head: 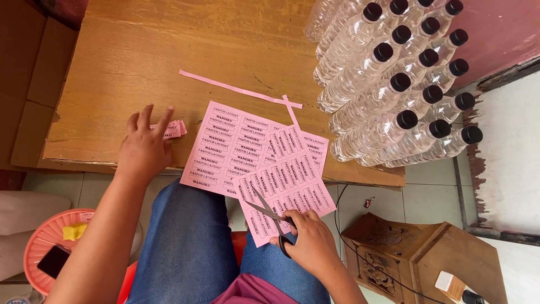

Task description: The person is using scissors to cut pink paper labels or lanyards from a printed sheet on a desk.

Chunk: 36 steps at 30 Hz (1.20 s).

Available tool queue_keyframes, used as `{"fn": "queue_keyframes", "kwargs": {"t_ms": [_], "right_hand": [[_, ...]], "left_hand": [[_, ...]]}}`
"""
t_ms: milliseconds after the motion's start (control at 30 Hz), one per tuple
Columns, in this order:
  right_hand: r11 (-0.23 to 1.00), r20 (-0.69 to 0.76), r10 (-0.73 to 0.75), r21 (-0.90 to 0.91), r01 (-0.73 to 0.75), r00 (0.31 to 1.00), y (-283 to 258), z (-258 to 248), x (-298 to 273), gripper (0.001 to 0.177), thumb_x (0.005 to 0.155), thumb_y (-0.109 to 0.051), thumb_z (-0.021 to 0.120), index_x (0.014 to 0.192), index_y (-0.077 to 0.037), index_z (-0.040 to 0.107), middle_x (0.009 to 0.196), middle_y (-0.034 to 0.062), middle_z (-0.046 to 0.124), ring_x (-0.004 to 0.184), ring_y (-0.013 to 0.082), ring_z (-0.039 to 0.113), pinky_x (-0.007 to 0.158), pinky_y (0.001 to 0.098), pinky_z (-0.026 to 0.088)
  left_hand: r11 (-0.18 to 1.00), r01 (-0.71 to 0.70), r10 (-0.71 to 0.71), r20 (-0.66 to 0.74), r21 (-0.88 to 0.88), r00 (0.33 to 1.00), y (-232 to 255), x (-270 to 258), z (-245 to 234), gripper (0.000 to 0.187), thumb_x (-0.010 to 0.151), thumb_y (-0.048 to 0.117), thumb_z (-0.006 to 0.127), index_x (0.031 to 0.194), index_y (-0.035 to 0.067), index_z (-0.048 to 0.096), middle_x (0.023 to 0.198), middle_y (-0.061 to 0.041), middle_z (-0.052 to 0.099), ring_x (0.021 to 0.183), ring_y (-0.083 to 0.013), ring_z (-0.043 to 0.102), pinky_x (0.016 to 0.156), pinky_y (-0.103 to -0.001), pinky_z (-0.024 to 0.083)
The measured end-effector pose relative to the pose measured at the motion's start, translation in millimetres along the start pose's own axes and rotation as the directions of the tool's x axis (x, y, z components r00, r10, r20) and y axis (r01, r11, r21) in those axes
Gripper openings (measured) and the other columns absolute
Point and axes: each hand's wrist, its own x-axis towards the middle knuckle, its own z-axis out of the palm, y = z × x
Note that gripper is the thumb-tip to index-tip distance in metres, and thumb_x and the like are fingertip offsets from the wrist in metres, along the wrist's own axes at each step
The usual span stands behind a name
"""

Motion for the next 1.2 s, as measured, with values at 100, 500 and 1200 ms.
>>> {"fn": "queue_keyframes", "kwargs": {"t_ms": [100,500,1200], "right_hand": [[1.000,0.002,0.003,-0.009,-0.003,1.000,0,0,0,0.060,0.074,-0.061,0.077,0.124,-0.034,0.056,0.086,-0.0070,0.068,0.107,0.0129,0.055,0.088,0.0343,0.049],[0.998,-0.077,-0.025,0.052,0.029,0.997,7,-1,-3,0.060,0.073,-0.058,0.080,0.122,-0.032,0.057,0.083,-0.0075,0.064,0.105,0.0129,0.053,0.084,0.0358,0.052],[0.916,-0.297,0.290,0.361,-0.174,0.910,53,-45,-3,0.051,0.080,-0.064,0.063,0.110,-0.024,0.055,0.093,-0.0023,0.062,0.102,0.0202,0.060,0.082,0.0396,0.047]], "left_hand": [[0.999,-0.039,0.038,0.071,0.003,0.997,7,4,3,0.063,0.086,0.008,0.047,0.143,0.033,0.046,0.162,-0.011,0.025,0.141,-0.0463,0.029,0.076,-0.065,0.058],[0.931,-0.042,0.040,0.014,0.362,0.999,10,8,21,0.084,0.084,0.031,0.055,0.162,0.029,0.022,0.158,-0.007,0.040,0.140,-0.0390,0.036,0.097,-0.066,0.042],[0.807,-0.496,0.525,0.003,-0.322,0.851,217,-138,43,0.063,0.080,0.041,0.071,0.137,0.019,0.054,0.142,-0.010,0.051,0.125,-0.0365,0.047,0.100,-0.051,0.041]]}}
